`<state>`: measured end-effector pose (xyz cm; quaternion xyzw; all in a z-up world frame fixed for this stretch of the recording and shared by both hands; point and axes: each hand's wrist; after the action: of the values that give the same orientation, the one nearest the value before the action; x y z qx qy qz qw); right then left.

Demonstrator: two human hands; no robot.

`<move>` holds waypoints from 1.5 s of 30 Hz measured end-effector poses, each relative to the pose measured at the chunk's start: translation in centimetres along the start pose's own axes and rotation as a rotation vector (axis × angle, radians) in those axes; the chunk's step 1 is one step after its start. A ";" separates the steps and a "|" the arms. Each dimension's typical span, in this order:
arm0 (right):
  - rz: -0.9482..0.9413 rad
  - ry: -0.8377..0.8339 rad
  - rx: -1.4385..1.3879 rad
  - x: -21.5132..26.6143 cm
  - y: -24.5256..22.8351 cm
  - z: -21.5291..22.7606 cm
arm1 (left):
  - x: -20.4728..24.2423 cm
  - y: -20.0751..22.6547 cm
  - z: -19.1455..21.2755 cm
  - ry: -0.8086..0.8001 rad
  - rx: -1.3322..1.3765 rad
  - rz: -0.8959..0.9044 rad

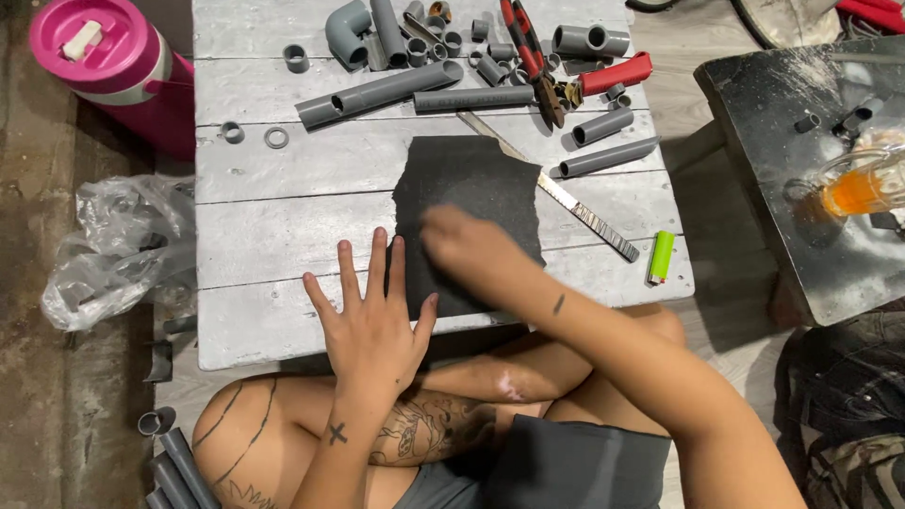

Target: Sanding a small ring-shaped object on a sheet of sandpaper

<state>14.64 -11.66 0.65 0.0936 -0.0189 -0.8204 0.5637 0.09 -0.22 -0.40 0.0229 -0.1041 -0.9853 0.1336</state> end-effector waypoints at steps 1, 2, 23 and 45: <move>0.003 0.000 -0.001 0.4 1.2 -0.4 | 0.0 -0.1 0.2 0.000 0.001 0.003; -0.050 -0.004 0.023 0.9 2.4 -0.8 | 0.0 0.0 0.3 0.003 0.022 -0.007; -0.142 -0.202 0.037 5.8 -0.6 0.6 | -0.1 -0.1 0.4 0.018 0.056 -0.014; -0.098 -0.011 -0.334 2.4 3.5 -1.7 | 0.2 0.1 1.0 -0.011 0.026 -0.008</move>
<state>17.33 -15.05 -0.85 -0.0050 0.1195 -0.8392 0.5305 -0.18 -0.17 0.57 0.0197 -0.1176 -0.9845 0.1286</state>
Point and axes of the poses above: each hand's wrist, its own x-axis away from the middle knuckle, its own z-axis out of the back of the hand, y = z × x, and after that the axes turned 9 degrees about -y, right-handed
